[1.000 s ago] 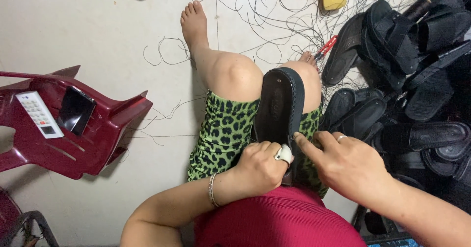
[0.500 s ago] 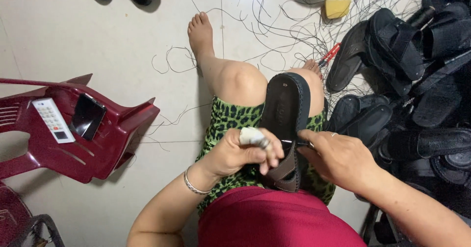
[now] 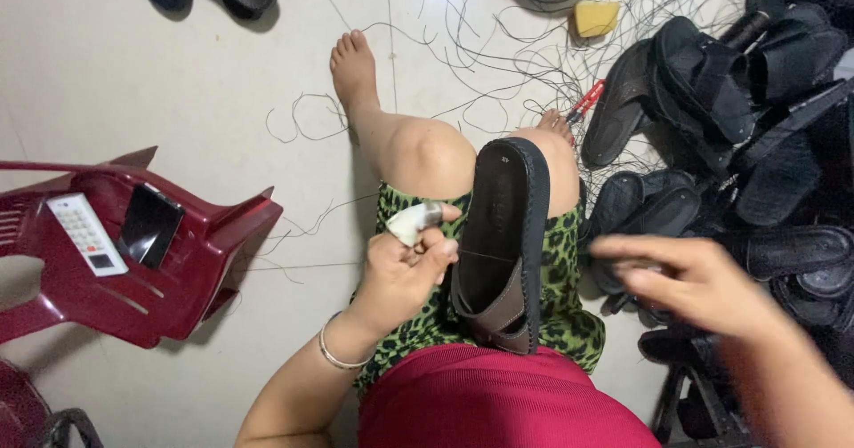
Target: The person sits on the floor and sews a brown slip-on shoe using a needle and thread. They repeatedly push the needle through the shoe's sole and pull the thread tight to secure the stitching.
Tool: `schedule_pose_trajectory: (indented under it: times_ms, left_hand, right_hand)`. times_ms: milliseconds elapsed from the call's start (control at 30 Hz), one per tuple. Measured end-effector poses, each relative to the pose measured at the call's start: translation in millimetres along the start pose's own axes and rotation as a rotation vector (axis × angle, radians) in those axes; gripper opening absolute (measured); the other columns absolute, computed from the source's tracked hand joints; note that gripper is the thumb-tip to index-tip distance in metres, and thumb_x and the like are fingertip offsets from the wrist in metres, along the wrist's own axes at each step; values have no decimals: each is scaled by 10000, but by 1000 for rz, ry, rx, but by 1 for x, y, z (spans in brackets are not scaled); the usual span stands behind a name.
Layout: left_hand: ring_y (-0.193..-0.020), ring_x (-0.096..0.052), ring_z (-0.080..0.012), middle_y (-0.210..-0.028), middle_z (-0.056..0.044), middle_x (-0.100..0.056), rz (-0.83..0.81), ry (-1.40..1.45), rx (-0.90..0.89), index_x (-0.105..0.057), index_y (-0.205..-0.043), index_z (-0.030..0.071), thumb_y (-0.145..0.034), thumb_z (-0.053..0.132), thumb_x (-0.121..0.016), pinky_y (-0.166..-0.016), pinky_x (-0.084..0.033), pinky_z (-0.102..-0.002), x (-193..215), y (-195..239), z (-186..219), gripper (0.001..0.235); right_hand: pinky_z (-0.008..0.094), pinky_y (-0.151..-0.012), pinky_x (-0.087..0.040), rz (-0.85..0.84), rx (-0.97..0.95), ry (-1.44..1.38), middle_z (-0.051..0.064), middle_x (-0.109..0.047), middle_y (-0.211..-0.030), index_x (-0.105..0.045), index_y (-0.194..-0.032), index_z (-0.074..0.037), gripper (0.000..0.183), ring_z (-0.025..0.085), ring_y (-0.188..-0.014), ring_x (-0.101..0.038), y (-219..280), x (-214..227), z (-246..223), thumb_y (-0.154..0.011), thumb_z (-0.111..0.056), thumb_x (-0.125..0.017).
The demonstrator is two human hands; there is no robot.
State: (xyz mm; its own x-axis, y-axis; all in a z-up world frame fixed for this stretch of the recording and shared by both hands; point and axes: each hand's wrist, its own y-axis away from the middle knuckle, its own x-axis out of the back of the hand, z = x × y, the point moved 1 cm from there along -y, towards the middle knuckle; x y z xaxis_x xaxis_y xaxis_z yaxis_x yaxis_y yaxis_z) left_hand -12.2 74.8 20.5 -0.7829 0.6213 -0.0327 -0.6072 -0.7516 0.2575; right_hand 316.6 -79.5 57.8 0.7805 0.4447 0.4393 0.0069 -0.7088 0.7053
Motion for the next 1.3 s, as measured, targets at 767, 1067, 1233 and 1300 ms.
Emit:
schedule_pose_trajectory:
  times_ms: [767,1067,1233,1300]
  left_hand:
    - [-1174,-651,-324,-1246,-169,-669,-73,-354,-291,-638,-1177,-56,-1007,135,-597,-1083,-517,-445,-18,2,14,259]
    - [-1126,-671,-345,-1178,-201,-689,-224,-489,-242,-672,-1175,-43,-986,159,-625,-1018,-533,-422,-13,7,6,281]
    - [-1107,-680,-334,-1157,-179,-701,-221,-510,-243,-671,-1167,-45,-999,177,-603,-997,-532,-415,-14,6,4,287]
    - [-1099,-678,-333,-1158,-171,-700,-216,-540,-262,-673,-1168,-28,-996,186,-609,-989,-519,-411,-9,7,7,282]
  right_hand:
    - [292,-877,-603,213,206,2,15,-680,-1190,-765,-1171,-266,487,137,-1104,-683,10,-44,-34,-763,-532,-788]
    - [422,-624,-637,-62,410,396,-29,-716,-1061,-742,-1040,-213,296,223,-854,-761,4,-45,-49,-1000,-442,-559]
    - [423,-521,-544,386,353,731,6,-705,-922,-629,-1295,-184,491,257,-706,-710,-24,-81,-20,-804,-184,-642]
    - [466,-469,-521,392,363,709,43,-662,-780,-587,-1313,-163,504,283,-678,-688,-47,-82,8,-814,-209,-638]
